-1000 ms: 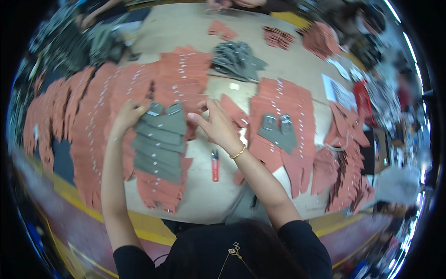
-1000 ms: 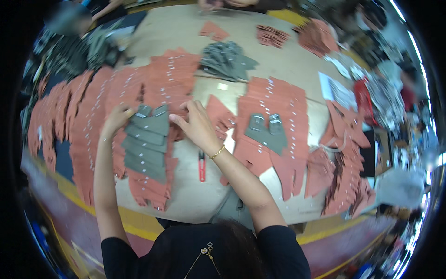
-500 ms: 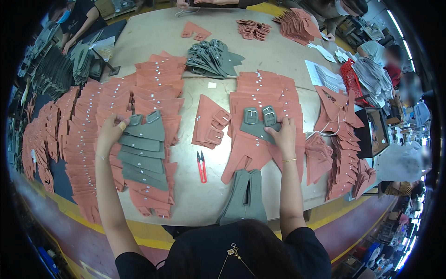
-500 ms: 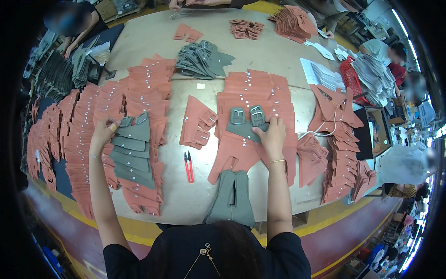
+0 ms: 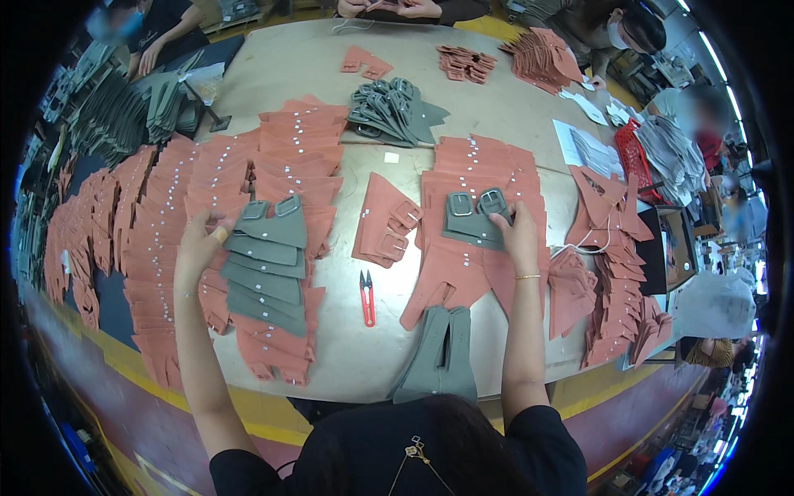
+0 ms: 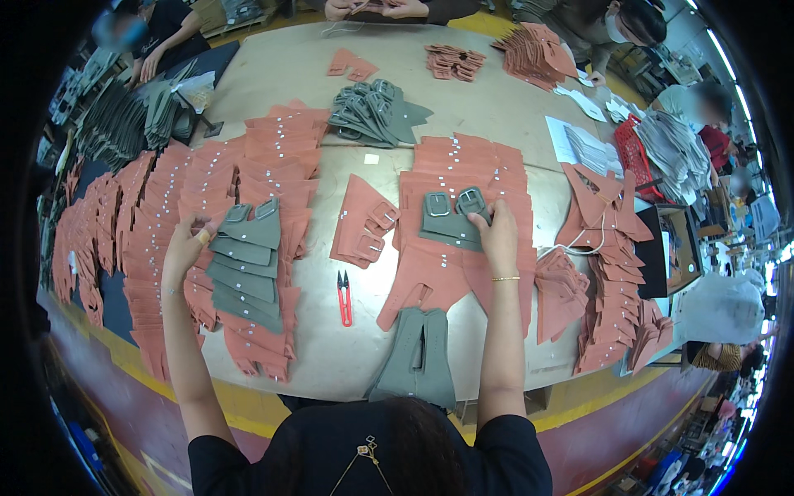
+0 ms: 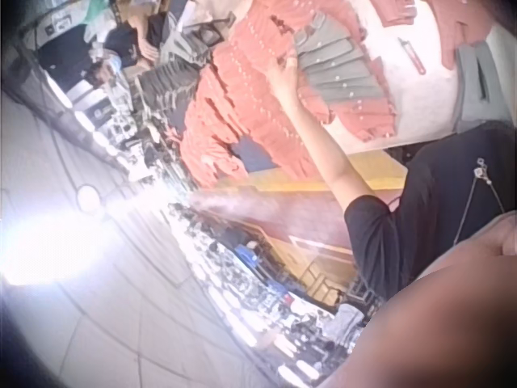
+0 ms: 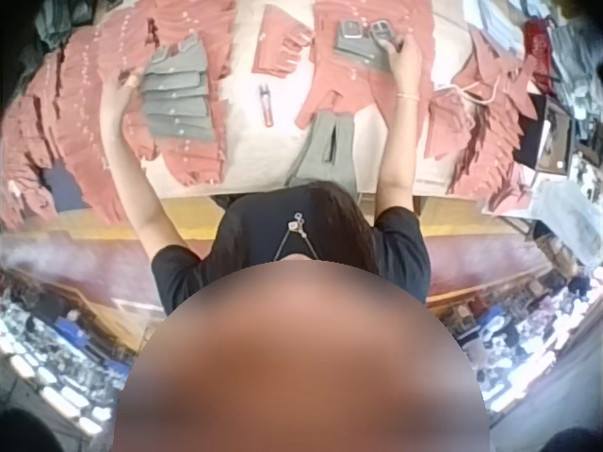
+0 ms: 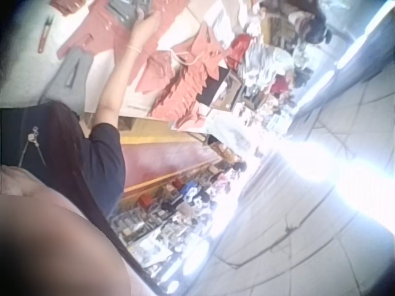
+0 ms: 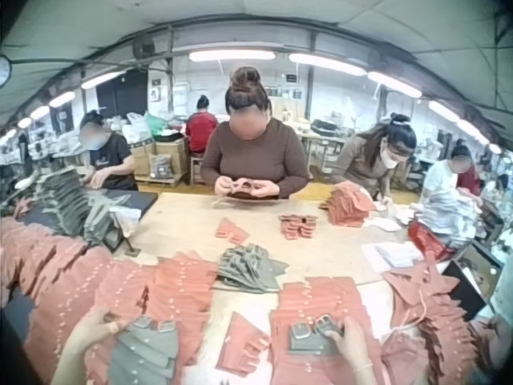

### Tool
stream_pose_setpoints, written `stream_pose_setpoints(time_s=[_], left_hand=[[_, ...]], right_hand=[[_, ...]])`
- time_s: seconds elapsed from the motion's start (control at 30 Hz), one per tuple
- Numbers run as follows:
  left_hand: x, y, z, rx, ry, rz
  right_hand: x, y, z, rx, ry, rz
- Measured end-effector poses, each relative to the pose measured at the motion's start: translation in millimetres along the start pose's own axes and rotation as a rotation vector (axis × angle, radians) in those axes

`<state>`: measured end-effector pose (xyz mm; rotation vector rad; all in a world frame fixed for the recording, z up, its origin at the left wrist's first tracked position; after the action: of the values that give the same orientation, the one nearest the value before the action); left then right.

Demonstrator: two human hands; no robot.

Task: The person picks up green fabric belt pieces with metal buckles from a table and stacks them into neat piles. The person repeatedly lifts, aligns, and places the pieces, organizing them into separate stacks on the work surface.

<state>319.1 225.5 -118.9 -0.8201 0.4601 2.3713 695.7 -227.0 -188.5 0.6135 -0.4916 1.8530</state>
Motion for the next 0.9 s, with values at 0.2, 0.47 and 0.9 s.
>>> stream_pose_setpoints(time_s=[0.2, 0.47, 0.9], left_hand=[[2.5, -0.6, 1.4, -0.017, 0.01, 0.028], [-16.0, 9.4, 10.9, -0.123, -0.092, -0.108], [-99.9, 18.3, -36.6, 0.253, 1.169, -0.017]], right_hand=[[6.8, -3.9, -3.3, -0.01, 0.034, 0.123], [46.5, 5.4, 5.1, 0.115, 0.125, 0.127], [319.2, 44.1, -14.0, 0.308, -0.484, 0.546]])
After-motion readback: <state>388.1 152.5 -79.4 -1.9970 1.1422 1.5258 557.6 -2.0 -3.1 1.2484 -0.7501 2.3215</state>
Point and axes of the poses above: each hand's wrist, its own y-axis away from the middle knuckle, its own z-axis out of the back of the hand, x = y × z, the point moved 6 cm from there along -y, towards the middle knuckle
